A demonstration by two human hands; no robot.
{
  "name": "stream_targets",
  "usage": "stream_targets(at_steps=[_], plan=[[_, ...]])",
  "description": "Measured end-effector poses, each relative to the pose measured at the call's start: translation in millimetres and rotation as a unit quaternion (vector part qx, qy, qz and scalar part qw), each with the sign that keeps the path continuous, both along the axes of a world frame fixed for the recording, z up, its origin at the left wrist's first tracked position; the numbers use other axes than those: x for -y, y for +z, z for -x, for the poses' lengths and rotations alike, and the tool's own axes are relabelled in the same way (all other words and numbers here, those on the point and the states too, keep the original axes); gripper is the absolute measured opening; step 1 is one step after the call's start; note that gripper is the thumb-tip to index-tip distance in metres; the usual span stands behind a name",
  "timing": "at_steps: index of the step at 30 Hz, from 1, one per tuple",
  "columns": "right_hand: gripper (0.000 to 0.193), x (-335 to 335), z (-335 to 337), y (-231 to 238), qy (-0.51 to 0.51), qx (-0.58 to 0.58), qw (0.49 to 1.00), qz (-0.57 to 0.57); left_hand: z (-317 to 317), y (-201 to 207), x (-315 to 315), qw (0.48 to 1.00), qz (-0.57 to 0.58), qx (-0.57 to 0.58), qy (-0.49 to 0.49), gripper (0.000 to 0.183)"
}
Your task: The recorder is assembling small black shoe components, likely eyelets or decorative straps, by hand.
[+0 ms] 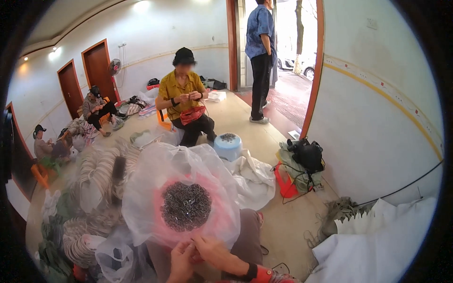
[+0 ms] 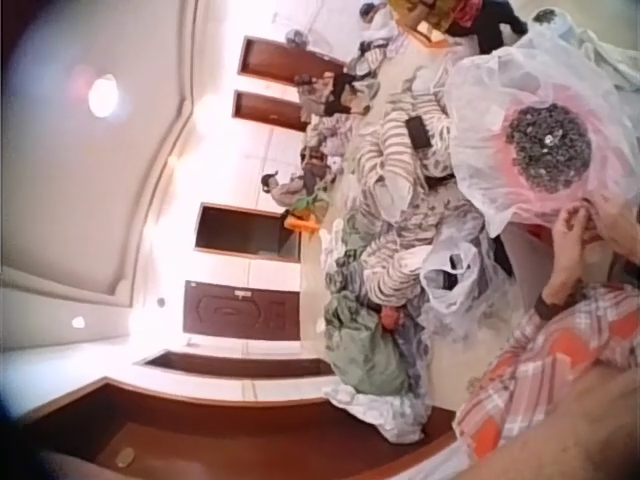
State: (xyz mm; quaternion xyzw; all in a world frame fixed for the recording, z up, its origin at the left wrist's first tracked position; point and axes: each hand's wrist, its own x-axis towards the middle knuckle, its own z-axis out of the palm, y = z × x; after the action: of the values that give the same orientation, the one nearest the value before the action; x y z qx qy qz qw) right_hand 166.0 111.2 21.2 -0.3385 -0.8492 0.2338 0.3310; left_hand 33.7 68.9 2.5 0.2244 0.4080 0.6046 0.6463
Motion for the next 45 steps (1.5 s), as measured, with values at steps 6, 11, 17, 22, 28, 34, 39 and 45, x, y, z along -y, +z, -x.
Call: stream_targets(at_steps=[6,11,17,22,28,34,39,45], plan=[[0.023,0,4,2,-0.047,-0.029,0.994,-0.097,11,-14,-3,0.990,0.043,0.130,-0.040,0.010],[0.026,-1,5,-4,-0.025,-0.046,0.995,-0.086,18,-15,-2,0.976,0.049,0.198,-0.075,0.013],[0.026,2,7,-15,-0.032,-0.040,0.997,-0.056,3,6,-2,0.993,0.016,-0.113,0.011,0.018],[0.015,1,11,-7,-0.059,-0.052,0.992,-0.094,4,1,-1,0.998,0.020,-0.055,-0.003,0.021],[0.010,-1,19,-9,-0.043,0.043,0.989,-0.132,10,-21,-1,0.998,0.013,-0.054,-0.029,0.027],[0.004,8,17,-3,-0.086,0.026,0.995,-0.044,11,-1,-4,0.990,-0.002,0.045,-0.132,0.023],[0.007,17,40,2,-0.069,0.003,0.997,-0.023,20,-12,8,0.989,-0.007,0.139,-0.054,0.020],[0.013,11,41,-3,-0.059,-0.006,0.998,-0.010,27,-12,16,0.994,-0.034,0.073,-0.075,0.017]])
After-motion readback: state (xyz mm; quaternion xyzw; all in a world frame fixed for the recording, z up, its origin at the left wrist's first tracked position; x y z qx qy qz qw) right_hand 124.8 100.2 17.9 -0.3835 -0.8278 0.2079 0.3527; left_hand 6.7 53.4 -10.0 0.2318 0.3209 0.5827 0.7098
